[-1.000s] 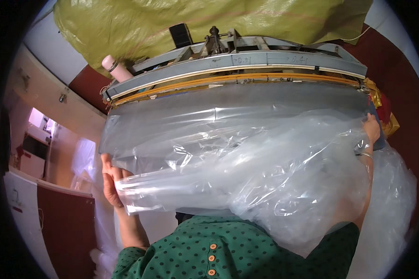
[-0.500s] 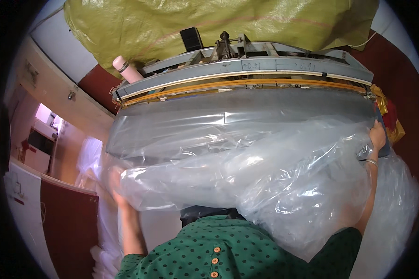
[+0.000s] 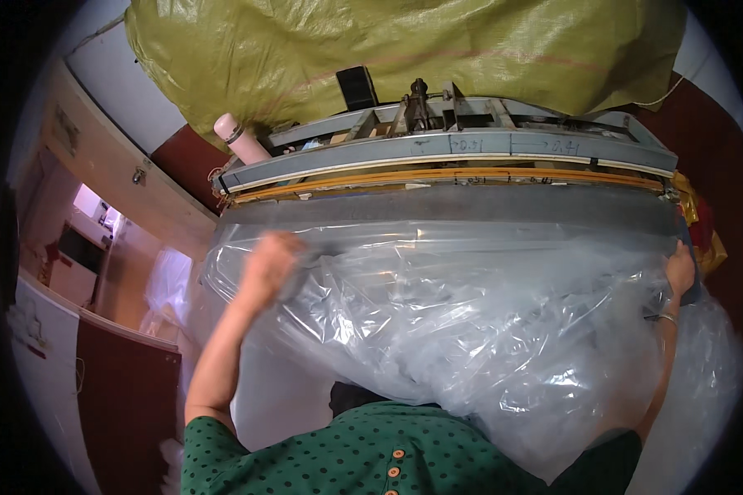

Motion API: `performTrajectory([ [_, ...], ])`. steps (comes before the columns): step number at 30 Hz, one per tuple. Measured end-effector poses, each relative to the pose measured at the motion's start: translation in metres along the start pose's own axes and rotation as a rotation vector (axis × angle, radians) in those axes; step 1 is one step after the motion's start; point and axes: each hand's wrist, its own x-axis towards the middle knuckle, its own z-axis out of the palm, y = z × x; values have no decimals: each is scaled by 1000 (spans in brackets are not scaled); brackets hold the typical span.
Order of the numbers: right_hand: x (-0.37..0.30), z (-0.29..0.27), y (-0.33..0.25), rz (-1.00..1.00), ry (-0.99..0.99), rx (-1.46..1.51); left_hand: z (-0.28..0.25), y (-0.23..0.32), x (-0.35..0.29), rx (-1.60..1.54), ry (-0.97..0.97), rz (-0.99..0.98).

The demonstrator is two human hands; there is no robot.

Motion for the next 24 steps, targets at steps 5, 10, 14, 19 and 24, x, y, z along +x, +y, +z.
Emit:
performTrajectory([
  [5, -4, -2, -15, 30, -57, 15, 46, -45, -45, 108, -214, -119],
  [10, -1, -1, -8, 64, -26, 18, 39, -26, 2, 246, 103, -127],
  [14, 1, 1, -8, 46, -32, -11, 41, -58, 22, 81, -148, -198],
  [19, 8, 6, 1, 61, -61, -53, 50, -75, 33, -628, -254, -445],
  [24, 7, 9, 6, 74, -9, 25, 55, -64, 45, -1115, -104, -637],
])
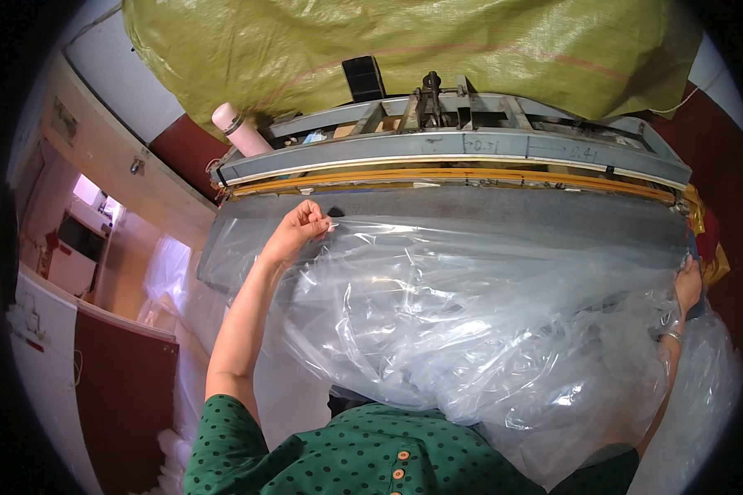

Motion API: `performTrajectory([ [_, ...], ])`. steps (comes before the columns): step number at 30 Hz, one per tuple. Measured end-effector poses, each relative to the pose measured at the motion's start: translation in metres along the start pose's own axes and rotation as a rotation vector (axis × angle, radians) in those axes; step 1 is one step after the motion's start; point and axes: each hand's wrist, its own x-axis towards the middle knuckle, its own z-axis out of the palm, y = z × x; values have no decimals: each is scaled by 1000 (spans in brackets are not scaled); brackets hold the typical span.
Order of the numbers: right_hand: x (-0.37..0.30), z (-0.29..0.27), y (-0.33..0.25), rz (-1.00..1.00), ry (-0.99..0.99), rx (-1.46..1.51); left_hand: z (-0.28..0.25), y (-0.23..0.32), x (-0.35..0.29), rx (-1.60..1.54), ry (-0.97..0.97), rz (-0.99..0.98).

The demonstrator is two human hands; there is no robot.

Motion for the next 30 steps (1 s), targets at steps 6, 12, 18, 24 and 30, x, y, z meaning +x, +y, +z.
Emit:
performTrajectory([
  [6, 36, 34, 54, -95, 73, 301, 2, -48, 14, 414, 173, 253],
  [12, 33, 1, 56, 326, -175, 1158, 24, -48, 1, 756, 431, 324],
  [18, 66, -22, 103, 9, -93, 1374, 27, -45, 4, 971, 410, 274],
  [24, 44, -62, 83, -131, -283, 1080, 23, -45, 6, 1033, 417, 189],
  [30, 39, -81, 49, -516, -133, 504, 13, -30, 15, 1002, 536, 496],
])
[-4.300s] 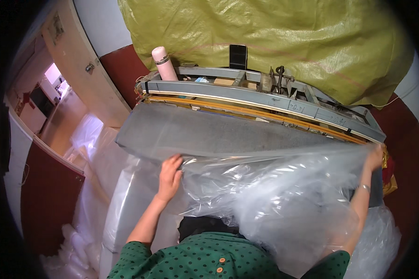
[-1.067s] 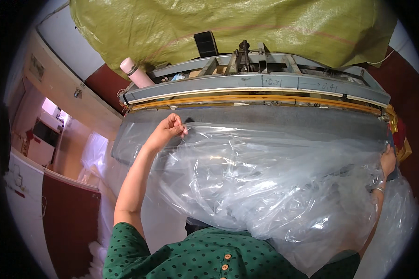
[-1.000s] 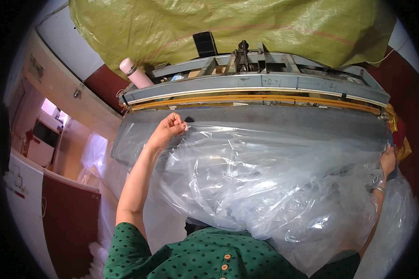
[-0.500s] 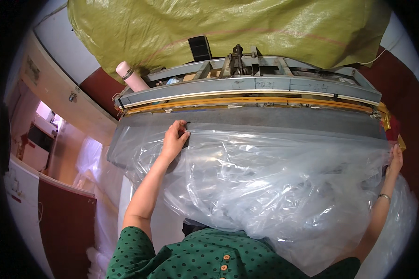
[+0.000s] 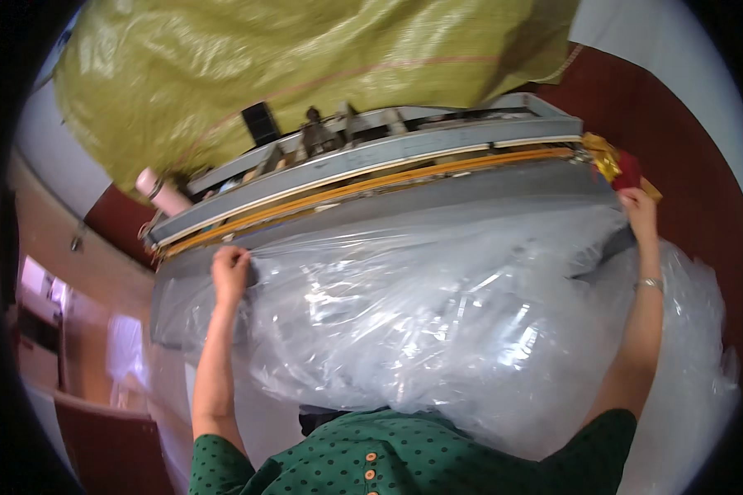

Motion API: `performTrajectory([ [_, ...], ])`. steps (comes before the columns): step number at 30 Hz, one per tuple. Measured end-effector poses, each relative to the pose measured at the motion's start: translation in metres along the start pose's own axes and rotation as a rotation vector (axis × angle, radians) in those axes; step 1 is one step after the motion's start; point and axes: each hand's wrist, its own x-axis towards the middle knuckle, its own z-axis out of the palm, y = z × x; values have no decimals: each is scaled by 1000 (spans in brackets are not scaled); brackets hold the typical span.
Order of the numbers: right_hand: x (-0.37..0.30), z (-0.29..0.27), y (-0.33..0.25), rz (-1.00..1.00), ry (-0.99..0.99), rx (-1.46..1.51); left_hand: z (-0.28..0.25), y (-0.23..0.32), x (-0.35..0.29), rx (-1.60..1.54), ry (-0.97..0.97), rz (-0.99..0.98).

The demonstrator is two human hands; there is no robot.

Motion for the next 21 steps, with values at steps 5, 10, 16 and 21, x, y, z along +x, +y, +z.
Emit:
performTrajectory([
  [5, 39, 39, -26, 326, 50, 381, -24, -32, 28, -696, 191, -397],
  [10, 68, 86, -8, 442, 267, 471, -6, -16, 48, -801, 251, -610],
  [16, 50, 184, -104, 364, 202, -187, 23, -137, 13, -165, 388, -362],
  [21, 66, 210, -85, 232, 345, 429, 34, -134, 31, -352, 436, -357],
])
